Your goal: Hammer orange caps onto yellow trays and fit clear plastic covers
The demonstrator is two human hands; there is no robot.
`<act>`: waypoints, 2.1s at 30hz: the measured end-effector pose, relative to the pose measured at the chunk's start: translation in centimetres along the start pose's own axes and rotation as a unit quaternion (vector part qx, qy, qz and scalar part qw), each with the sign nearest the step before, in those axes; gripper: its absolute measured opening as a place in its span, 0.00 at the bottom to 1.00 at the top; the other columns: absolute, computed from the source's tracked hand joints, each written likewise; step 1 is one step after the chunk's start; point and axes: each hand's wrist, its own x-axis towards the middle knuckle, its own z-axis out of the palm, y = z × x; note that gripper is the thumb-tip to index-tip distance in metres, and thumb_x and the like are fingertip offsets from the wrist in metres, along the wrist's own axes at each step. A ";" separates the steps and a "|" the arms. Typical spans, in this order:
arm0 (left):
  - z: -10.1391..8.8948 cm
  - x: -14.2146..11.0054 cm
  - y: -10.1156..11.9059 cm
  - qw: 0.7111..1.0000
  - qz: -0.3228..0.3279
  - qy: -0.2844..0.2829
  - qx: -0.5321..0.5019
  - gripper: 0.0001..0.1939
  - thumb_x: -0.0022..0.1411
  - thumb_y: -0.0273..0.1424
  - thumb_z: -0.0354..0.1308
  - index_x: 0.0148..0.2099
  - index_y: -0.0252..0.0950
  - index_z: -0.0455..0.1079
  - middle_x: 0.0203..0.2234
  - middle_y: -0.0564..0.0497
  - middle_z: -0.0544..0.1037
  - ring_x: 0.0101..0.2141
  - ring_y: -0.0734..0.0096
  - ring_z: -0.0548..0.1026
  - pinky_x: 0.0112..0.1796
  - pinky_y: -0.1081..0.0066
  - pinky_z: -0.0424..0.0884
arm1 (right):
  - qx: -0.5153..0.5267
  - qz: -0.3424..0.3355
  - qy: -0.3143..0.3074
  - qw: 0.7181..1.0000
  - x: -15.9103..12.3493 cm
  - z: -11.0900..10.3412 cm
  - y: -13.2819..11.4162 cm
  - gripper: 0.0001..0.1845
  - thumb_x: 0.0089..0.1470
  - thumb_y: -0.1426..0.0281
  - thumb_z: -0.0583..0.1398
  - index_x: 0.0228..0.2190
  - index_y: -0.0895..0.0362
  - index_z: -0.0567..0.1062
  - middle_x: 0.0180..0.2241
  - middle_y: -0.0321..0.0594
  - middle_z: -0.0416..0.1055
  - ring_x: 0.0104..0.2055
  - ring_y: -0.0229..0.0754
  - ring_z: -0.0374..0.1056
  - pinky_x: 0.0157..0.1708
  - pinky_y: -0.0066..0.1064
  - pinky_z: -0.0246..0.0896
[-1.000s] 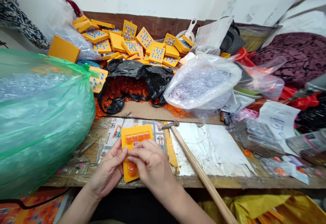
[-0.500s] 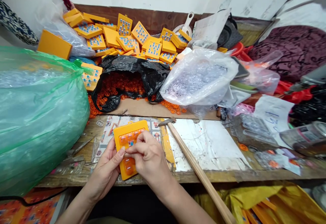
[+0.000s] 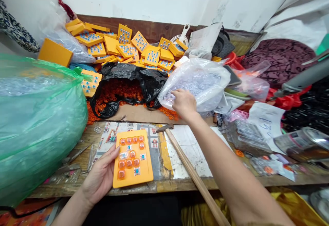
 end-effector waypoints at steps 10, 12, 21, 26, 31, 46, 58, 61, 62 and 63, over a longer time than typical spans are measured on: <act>0.3 -0.1 -0.1 1.000 -0.008 -0.004 -0.020 0.28 0.61 0.25 0.58 0.62 0.35 0.61 0.45 0.46 0.80 0.50 0.59 0.76 0.57 0.61 0.66 | -0.032 0.001 0.010 0.999 1.8 0.4 3.5 0.07 0.60 0.71 0.57 0.39 0.61 0.74 0.46 0.47 0.72 0.50 0.47 0.68 0.51 0.46 0.61; 0.3 -0.1 -0.1 1.000 -0.003 -0.007 -0.006 0.29 0.60 0.25 0.60 0.63 0.36 0.61 0.46 0.45 0.80 0.49 0.58 0.76 0.56 0.60 0.67 | 0.011 0.003 0.041 0.999 0.6 -0.7 2.3 0.09 0.61 0.73 0.53 0.37 0.61 0.73 0.43 0.51 0.73 0.47 0.48 0.70 0.48 0.42 0.63; 0.9 -0.6 -0.3 0.991 0.029 -0.097 0.082 0.41 0.57 0.27 0.64 0.67 0.42 0.48 0.53 0.40 0.74 0.51 0.51 0.74 0.51 0.54 0.71 | 0.239 -0.176 -0.165 0.941 -13.5 -2.0 -5.7 0.09 0.56 0.74 0.57 0.36 0.59 0.77 0.28 0.40 0.75 0.28 0.37 0.71 0.28 0.25 0.69; 0.7 -0.6 -0.7 0.987 0.044 -0.100 0.114 0.40 0.54 0.29 0.67 0.65 0.41 0.52 0.53 0.40 0.75 0.52 0.51 0.73 0.51 0.55 0.71 | 0.342 -0.086 -0.059 0.934 -16.7 0.9 -6.4 0.12 0.57 0.77 0.56 0.41 0.54 0.75 0.34 0.40 0.73 0.37 0.38 0.71 0.38 0.27 0.69; 0.9 -0.7 -0.6 0.988 0.048 -0.107 0.096 0.38 0.55 0.29 0.66 0.65 0.41 0.53 0.54 0.40 0.74 0.52 0.51 0.73 0.51 0.56 0.71 | 0.361 -0.027 -0.061 0.930 -17.1 0.5 -6.2 0.12 0.58 0.75 0.58 0.42 0.51 0.75 0.34 0.37 0.73 0.37 0.36 0.72 0.36 0.25 0.69; -0.4 -1.1 -1.2 0.975 0.106 -0.118 0.156 0.45 0.56 0.29 0.65 0.68 0.43 0.43 0.55 0.43 0.73 0.52 0.55 0.73 0.52 0.62 0.70 | 0.448 0.142 -0.103 0.877 -17.2 1.3 -7.1 0.17 0.45 0.69 0.66 0.37 0.53 0.69 0.40 0.41 0.71 0.41 0.43 0.71 0.40 0.35 0.69; -0.5 -1.6 -1.5 0.961 0.124 -0.098 0.228 0.36 0.56 0.33 0.65 0.63 0.37 0.54 0.52 0.43 0.75 0.51 0.56 0.74 0.50 0.66 0.72 | 0.427 0.119 -0.176 0.879 -17.2 1.1 -7.8 0.24 0.49 0.67 0.59 0.49 0.57 0.71 0.40 0.42 0.78 0.37 0.43 0.75 0.39 0.34 0.73; -0.1 -1.5 -1.2 0.968 0.103 -0.095 0.207 0.33 0.56 0.32 0.65 0.61 0.37 0.57 0.52 0.43 0.76 0.51 0.53 0.74 0.51 0.62 0.71 | 0.329 0.127 -0.134 0.926 -17.5 -0.2 -5.3 0.23 0.49 0.62 0.61 0.47 0.55 0.74 0.42 0.42 0.78 0.38 0.44 0.75 0.40 0.35 0.72; 0.0 -1.5 -1.1 0.972 0.093 -0.095 0.193 0.33 0.56 0.31 0.65 0.60 0.38 0.58 0.52 0.43 0.75 0.51 0.53 0.74 0.51 0.61 0.72 | 0.279 0.139 -0.103 0.945 -17.5 -1.1 -3.7 0.22 0.50 0.60 0.61 0.46 0.54 0.75 0.44 0.43 0.77 0.40 0.46 0.75 0.42 0.37 0.71; 0.2 -1.5 -0.9 0.976 0.082 -0.096 0.177 0.32 0.56 0.31 0.65 0.60 0.39 0.58 0.52 0.43 0.75 0.51 0.53 0.74 0.51 0.60 0.72 | 0.222 0.155 -0.067 0.960 -17.5 -2.0 -1.9 0.20 0.52 0.59 0.59 0.45 0.54 0.76 0.47 0.44 0.75 0.43 0.48 0.73 0.47 0.41 0.68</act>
